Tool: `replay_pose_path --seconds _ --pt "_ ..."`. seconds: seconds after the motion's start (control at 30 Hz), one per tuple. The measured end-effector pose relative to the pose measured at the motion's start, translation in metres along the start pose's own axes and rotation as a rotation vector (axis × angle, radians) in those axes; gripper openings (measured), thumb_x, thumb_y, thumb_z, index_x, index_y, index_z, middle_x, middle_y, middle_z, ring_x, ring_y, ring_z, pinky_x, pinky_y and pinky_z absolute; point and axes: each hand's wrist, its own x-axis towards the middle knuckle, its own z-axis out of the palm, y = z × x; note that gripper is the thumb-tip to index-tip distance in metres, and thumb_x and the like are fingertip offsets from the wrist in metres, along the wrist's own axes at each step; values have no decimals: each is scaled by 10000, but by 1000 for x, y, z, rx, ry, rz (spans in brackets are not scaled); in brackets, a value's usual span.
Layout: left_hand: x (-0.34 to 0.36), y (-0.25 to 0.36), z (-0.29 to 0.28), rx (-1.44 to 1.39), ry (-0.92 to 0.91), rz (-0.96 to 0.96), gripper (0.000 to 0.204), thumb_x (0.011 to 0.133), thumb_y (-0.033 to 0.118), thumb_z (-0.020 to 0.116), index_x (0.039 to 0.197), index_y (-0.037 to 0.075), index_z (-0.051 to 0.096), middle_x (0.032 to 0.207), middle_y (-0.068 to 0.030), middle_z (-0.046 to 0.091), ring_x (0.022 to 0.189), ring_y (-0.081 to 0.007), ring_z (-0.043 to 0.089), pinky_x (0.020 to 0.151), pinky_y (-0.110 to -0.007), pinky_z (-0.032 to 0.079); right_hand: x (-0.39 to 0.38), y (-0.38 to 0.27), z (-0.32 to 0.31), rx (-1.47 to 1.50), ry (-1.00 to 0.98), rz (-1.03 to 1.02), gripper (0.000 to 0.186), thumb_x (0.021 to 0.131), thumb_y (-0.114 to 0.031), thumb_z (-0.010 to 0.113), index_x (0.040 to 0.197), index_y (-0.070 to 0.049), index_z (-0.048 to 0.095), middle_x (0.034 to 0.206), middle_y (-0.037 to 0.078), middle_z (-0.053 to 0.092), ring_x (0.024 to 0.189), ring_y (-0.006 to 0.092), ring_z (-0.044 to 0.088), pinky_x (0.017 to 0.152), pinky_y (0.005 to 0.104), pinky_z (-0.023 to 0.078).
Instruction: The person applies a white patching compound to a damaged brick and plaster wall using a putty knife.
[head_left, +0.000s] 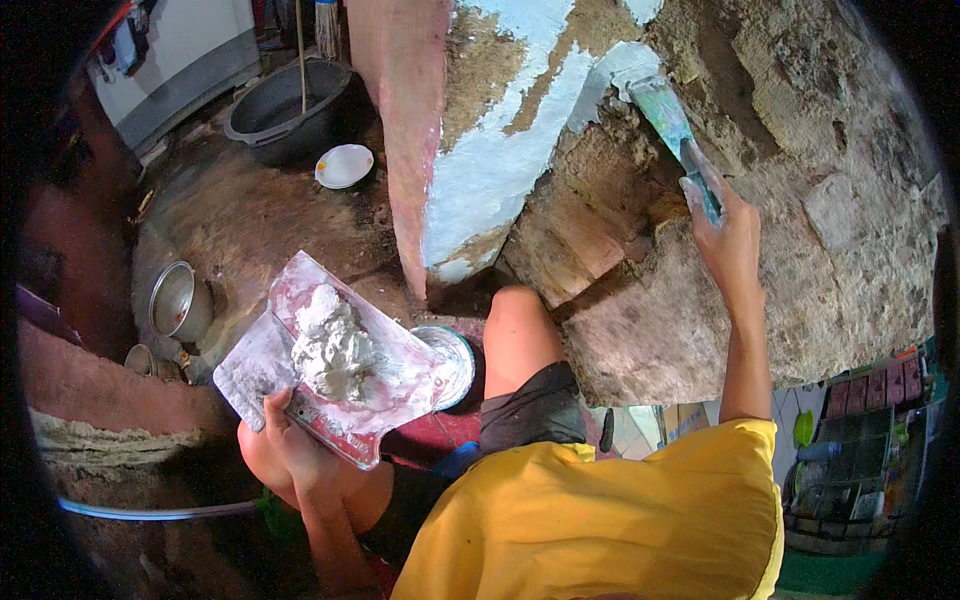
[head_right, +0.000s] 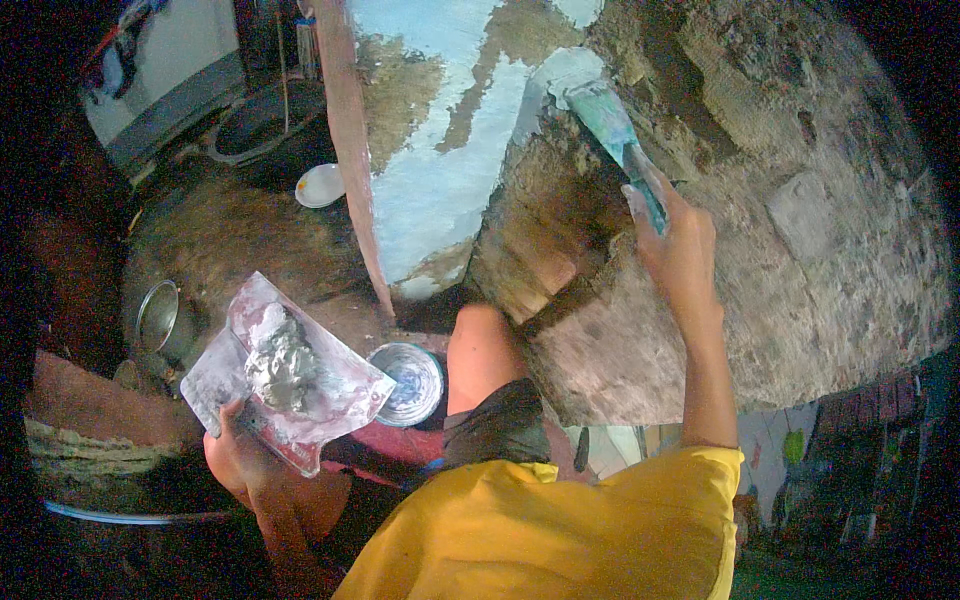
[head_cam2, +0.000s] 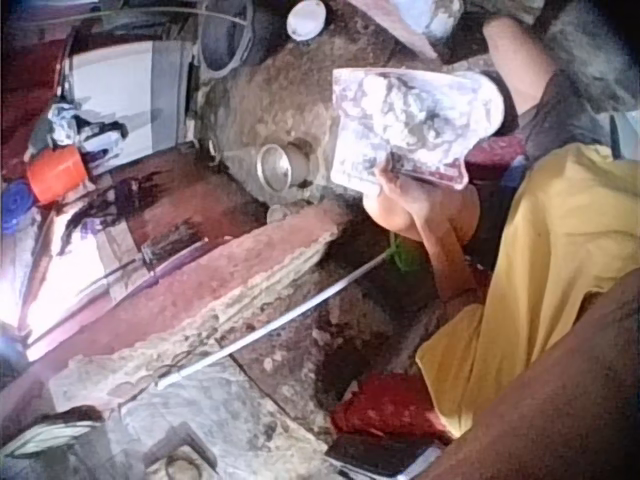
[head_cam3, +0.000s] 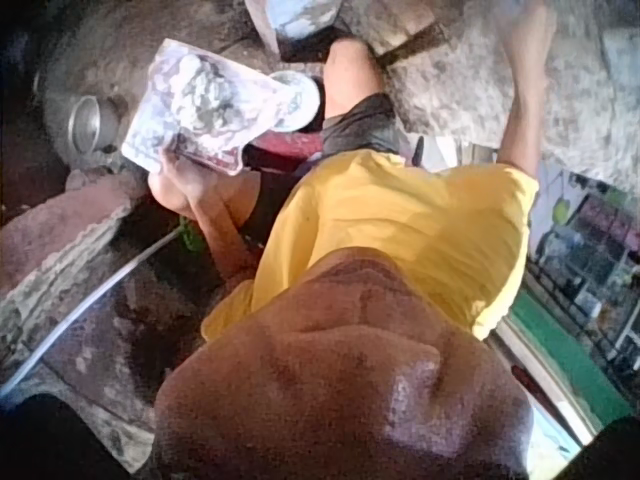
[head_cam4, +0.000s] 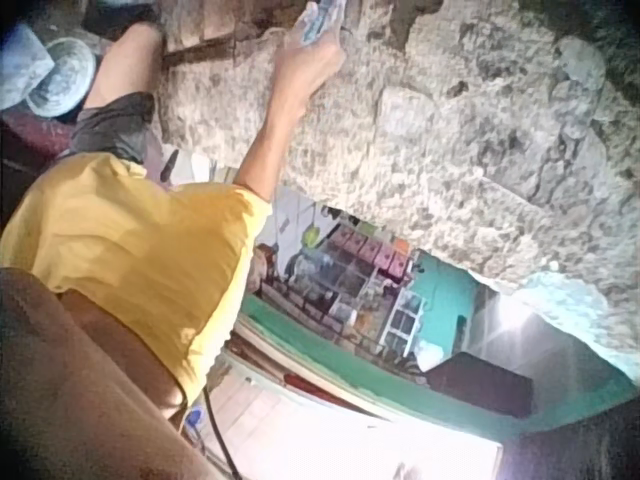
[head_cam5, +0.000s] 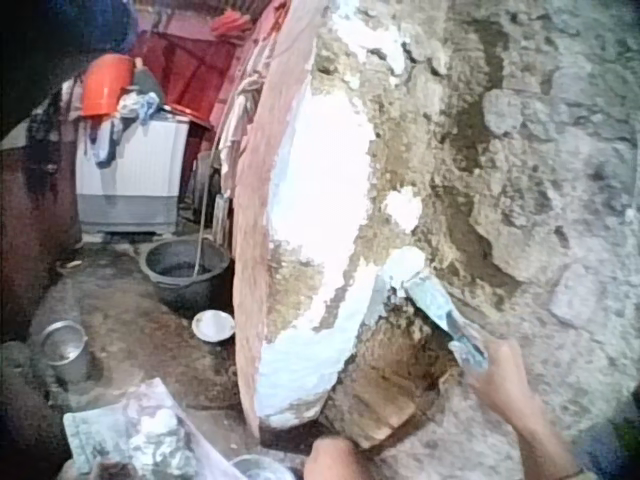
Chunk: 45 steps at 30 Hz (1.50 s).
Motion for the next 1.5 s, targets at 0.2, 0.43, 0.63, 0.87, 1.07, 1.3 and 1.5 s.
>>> replay_pose_path --seconds 0.2,0.43,0.63,0.87,1.07,1.3,1.5 --pt "4 -9 -5 -17 25 -13 457 643 299 654 921 -55 574 820 -101 596 694 -198 561 648 -323 446 -6 9 1 -38 30 -45 313 804 -182 586 1107 -103 584 720 250 572 633 389 576 584 416 451" --pt "5 -8 -7 1 56 32 469 632 317 661 908 -56 595 821 -112 611 706 -207 572 660 -320 448 -27 9 -13 -143 23 -35 332 799 -116 568 1130 -83 561 871 244 594 774 374 599 663 371 478" --pt "10 -15 -1 69 32 110 445 640 354 668 853 -34 620 764 -84 623 656 -188 568 644 -306 449 -66 -28 -15 634 -11 -49 427 864 -249 538 1242 -61 475 972 119 639 611 77 534 538 233 427" --pt "0 7 5 -227 -291 -165 389 699 309 634 873 -38 606 774 -90 624 658 -184 575 641 -302 457 -94 -107 80 1026 -517 -458 473 883 -343 479 1176 27 502 1119 149 577 846 159 577 724 287 458" --pt "-17 8 13 -252 -144 -169 342 749 271 605 889 -40 595 783 -95 625 659 -180 581 638 -298 465 -81 -124 115 1217 -628 -649 333 819 -182 550 1060 48 566 1004 196 608 873 295 610 769 333 457" --pt "-12 -11 4 -117 149 -107 277 817 196 558 951 -47 564 823 -109 625 687 -190 601 661 -308 492 -59 -76 130 956 -569 -782 429 712 -77 630 1135 -134 586 621 73 486 456 212 440 442 309 385" --pt "-12 -6 20 -509 134 -141 293 805 203 576 942 -55 556 803 -102 619 664 -186 601 637 -294 493 -56 -50 149 1026 -513 -722 388 725 -77 628 1111 -79 587 798 125 601 610 242 569 558 312 460"
